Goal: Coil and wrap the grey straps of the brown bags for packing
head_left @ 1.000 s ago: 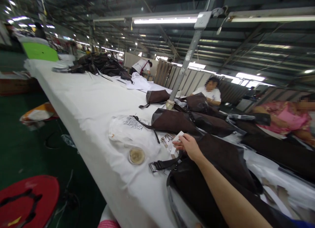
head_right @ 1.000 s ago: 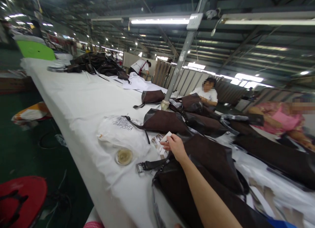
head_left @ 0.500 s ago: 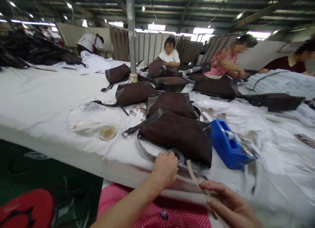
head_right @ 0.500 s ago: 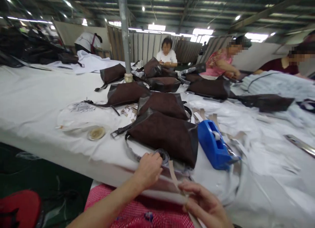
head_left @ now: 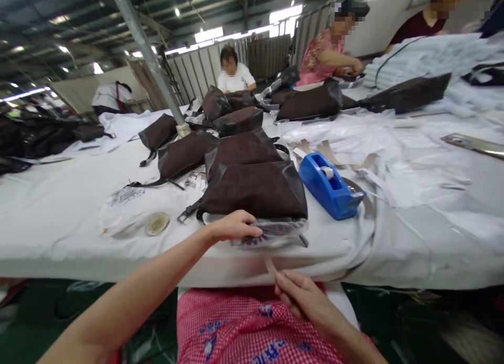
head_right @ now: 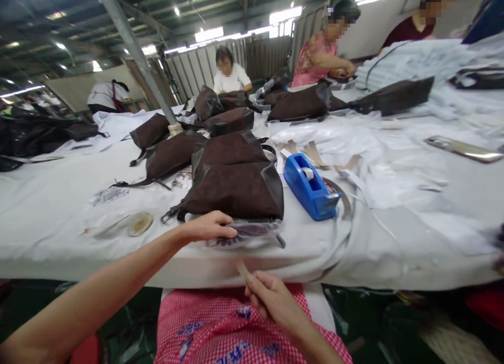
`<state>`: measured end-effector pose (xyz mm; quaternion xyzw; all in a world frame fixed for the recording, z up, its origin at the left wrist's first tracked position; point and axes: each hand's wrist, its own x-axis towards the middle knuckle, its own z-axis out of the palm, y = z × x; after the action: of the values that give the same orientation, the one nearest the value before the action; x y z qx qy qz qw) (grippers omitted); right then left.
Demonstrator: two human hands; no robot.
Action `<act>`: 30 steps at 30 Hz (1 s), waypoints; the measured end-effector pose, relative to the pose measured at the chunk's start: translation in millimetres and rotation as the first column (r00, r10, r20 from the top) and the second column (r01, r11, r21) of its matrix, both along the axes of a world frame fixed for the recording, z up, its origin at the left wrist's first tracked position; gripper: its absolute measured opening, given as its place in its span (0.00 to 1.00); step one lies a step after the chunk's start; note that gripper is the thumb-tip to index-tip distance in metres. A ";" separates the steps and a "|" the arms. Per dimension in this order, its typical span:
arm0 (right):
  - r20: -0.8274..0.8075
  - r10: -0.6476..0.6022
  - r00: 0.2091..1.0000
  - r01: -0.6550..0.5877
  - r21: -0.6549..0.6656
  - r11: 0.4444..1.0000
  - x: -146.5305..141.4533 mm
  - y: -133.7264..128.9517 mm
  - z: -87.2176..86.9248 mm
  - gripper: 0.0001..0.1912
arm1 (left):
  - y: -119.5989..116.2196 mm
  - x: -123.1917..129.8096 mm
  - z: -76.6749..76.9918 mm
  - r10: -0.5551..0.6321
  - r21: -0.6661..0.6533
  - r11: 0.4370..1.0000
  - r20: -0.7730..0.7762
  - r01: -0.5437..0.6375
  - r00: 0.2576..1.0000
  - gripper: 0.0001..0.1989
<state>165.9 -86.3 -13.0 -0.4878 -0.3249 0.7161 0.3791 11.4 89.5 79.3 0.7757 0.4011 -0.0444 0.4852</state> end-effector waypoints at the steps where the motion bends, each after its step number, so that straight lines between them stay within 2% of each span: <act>1: -0.004 -0.045 0.999 0.045 -0.007 0.999 -2.0 3.3 -3.6 0.27 | 4.8 0.4 4.7 0.056 -0.115 0.992 0.035 -0.052 0.998 0.14; 3: -0.010 -0.137 0.990 0.137 -0.015 0.990 -4.9 8.1 -8.3 0.27 | 12.9 1.4 13.7 0.164 -0.286 0.948 0.070 -0.137 0.984 0.16; 6: -0.002 -0.226 0.974 0.226 0.004 0.974 -6.5 11.7 -8.1 0.28 | 20.5 4.2 22.6 0.273 -0.439 0.870 0.045 -0.226 0.961 0.19; 9: 0.002 -0.272 0.962 0.272 0.041 0.961 -6.6 13.3 -3.7 0.28 | 22.6 6.8 22.4 0.332 -0.508 0.818 0.033 -0.270 0.943 0.21; 12: 0.009 -0.309 0.951 0.308 0.061 0.949 -7.7 15.7 -0.8 0.27 | 21.5 7.8 16.7 0.350 -0.542 0.794 0.040 -0.273 0.936 0.21; 17: 0.008 -0.337 0.942 0.336 0.058 0.940 -11.7 20.9 0.8 0.26 | 19.8 6.7 11.8 0.360 -0.560 0.783 0.053 -0.271 0.931 0.20; 24: -0.077 -0.365 0.928 0.367 0.004 0.930 -15.9 24.7 6.8 0.25 | 18.2 6.8 12.5 0.350 -0.550 0.793 0.060 -0.261 0.935 0.21; 30: -0.115 -0.394 0.912 0.391 -0.048 0.919 -18.5 30.8 8.5 0.25 | 13.5 7.8 11.8 0.310 -0.502 0.835 0.091 -0.225 0.946 0.19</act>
<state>147.4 -55.5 -4.5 -0.5030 -0.1878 0.6576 0.5285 19.2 102.9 91.1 0.5662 0.4394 -0.0094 0.6974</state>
